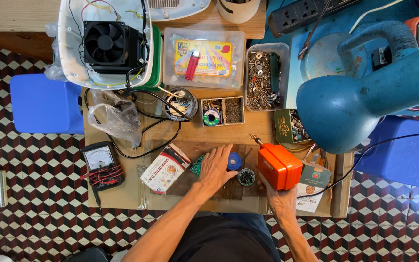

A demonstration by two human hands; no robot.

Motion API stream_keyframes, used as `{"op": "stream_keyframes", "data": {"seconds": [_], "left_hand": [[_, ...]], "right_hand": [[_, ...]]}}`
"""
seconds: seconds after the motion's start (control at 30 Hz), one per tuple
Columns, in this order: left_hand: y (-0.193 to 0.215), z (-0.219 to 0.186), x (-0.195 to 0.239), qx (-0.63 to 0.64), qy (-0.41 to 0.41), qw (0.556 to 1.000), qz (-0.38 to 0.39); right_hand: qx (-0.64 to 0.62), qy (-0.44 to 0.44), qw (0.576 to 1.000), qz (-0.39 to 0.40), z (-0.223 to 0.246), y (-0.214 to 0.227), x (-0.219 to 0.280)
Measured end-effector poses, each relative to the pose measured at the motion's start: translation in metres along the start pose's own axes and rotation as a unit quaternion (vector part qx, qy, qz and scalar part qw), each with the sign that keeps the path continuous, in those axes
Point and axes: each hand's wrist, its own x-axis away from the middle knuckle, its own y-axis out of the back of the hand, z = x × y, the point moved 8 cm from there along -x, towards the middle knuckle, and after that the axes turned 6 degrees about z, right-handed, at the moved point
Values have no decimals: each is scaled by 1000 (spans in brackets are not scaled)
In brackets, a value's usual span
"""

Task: The person uses a soldering iron and pliers to work on a small green circuit board. They trim component leads, apply solder to joints, and handle solder wire and a small container of parts on a cluttered workbench.

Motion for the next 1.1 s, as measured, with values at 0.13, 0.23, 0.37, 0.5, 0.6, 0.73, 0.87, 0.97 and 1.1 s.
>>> {"op": "stream_keyframes", "data": {"seconds": [0.13,0.23,0.37,0.5,0.6,0.73,0.87,0.97,1.1], "left_hand": [[27,22,4,10,53,998,-37],[62,32,-8,-73,16,990,-122],[70,54,-19,-44,50,990,-123],[74,86,38,22,199,968,-150],[91,92,99,-27,190,960,-206],[94,115,143,-107,228,953,-167],[81,135,150,-109,253,953,-130],[81,138,154,-64,255,955,-140],[89,132,167,49,281,951,-120]], "right_hand": [[-175,-29,984,32,-31,-8,-6],[-281,-87,953,74,-64,-13,-16],[-315,-199,920,124,-116,-15,-27],[-263,-236,926,135,-155,-12,-39],[-176,-247,945,119,-170,4,-41],[336,-114,927,117,-119,36,-56],[502,-84,858,74,-48,49,-51],[457,1,889,36,11,20,-64],[342,147,927,33,62,-49,-112]]}}
